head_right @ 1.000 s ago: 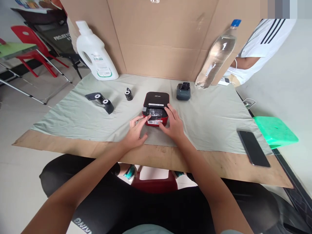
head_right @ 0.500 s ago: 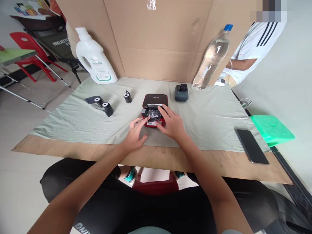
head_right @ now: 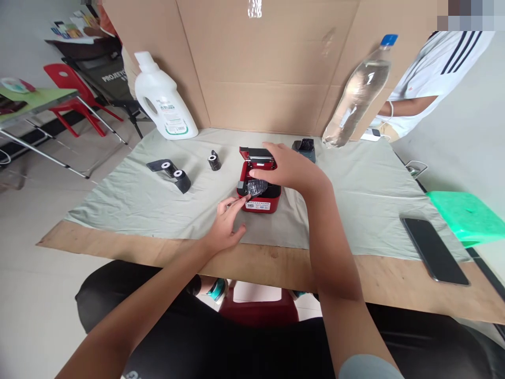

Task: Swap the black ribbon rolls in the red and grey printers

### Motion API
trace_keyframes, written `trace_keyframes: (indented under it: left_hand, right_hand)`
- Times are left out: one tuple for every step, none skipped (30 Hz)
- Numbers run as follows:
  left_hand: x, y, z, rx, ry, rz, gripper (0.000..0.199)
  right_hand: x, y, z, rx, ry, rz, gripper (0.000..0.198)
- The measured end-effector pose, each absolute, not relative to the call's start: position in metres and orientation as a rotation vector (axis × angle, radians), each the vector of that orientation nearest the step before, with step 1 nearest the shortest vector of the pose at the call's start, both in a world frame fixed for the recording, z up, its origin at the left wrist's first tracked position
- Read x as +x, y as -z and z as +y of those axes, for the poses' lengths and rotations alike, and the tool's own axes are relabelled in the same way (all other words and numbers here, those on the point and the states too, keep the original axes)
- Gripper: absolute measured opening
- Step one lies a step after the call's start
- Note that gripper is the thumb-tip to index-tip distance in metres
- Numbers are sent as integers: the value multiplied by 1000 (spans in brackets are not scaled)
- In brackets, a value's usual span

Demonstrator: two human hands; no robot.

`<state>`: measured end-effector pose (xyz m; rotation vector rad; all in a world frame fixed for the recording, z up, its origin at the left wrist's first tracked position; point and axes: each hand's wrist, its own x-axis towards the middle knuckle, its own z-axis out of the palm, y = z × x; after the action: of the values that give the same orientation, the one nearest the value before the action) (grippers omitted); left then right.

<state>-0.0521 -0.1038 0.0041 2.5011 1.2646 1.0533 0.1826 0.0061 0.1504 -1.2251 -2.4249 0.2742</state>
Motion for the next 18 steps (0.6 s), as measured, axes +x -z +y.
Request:
trace_keyframes:
  left_hand:
    - [-52, -4, -104, 2506, -1053, 1256, 85]
    - [-52, -5, -104, 2511, -1058, 1248, 85]
    - [-52, -5, -104, 2516, -1067, 1240, 85]
    - [-52, -5, -105, 2520, -1077, 1229, 85]
    - [-52, -5, -105, 2520, -1087, 1218, 85]
    - [-52, -5, -105, 2515, -1092, 1213, 84]
    - [-53, -5, -105, 2504, -1090, 1216, 83]
    - [-53, -5, -105, 2489, -1084, 1226, 83]
    - [-54, -5, -105, 2475, -1075, 1240, 82]
    - [-54, -5, -105, 2463, -1068, 1251, 82]
    - [-55, -6, -105, 2459, -1070, 1256, 82]
    - [-55, -6, -105, 2459, -1081, 1252, 82]
    - [-56, -6, -105, 2464, -1099, 1238, 82]
    - [-56, -5, -105, 2469, -1116, 1222, 83]
    - [-55, -5, -105, 2475, -1126, 1210, 83]
    - [-55, -4, -105, 2481, -1130, 1205, 83]
    - [-54, -3, -105, 2488, -1124, 1205, 82]
    - [-54, -3, -105, 2497, -1113, 1209, 82]
  right_hand:
    - [183, -152, 10, -1228, -300, -2412, 59]
    - [184, -153, 12, -1235, -320, -2398, 55]
    - [185, -154, 13, -1240, -338, -2384, 52]
    - [186, -155, 13, -1237, -354, -2371, 49]
    - [188, -157, 13, -1227, -368, -2354, 48]
    - [191, -159, 11, -1217, -379, -2333, 48]
    - [194, -162, 9, -1218, -384, -2306, 48]
    - [197, -165, 7, -1243, -384, -2274, 50]
    - [200, -170, 5, -1291, -373, -2235, 50]
    - [203, -174, 2, -1350, -348, -2188, 51]
    - [206, -179, -1, -1409, -311, -2130, 50]
    - [209, -184, -4, -1451, -271, -2061, 48]
    - [211, -189, -8, -1462, -230, -1989, 45]
    - [214, -194, -12, -1433, -194, -1919, 41]
    - [216, -197, -16, -1367, -159, -1853, 37]
    - [219, -201, -21, -1275, -126, -1797, 33]
    - [222, -203, -25, -1171, -104, -1747, 30]
    - [224, -204, -29, -1078, -104, -1691, 27]
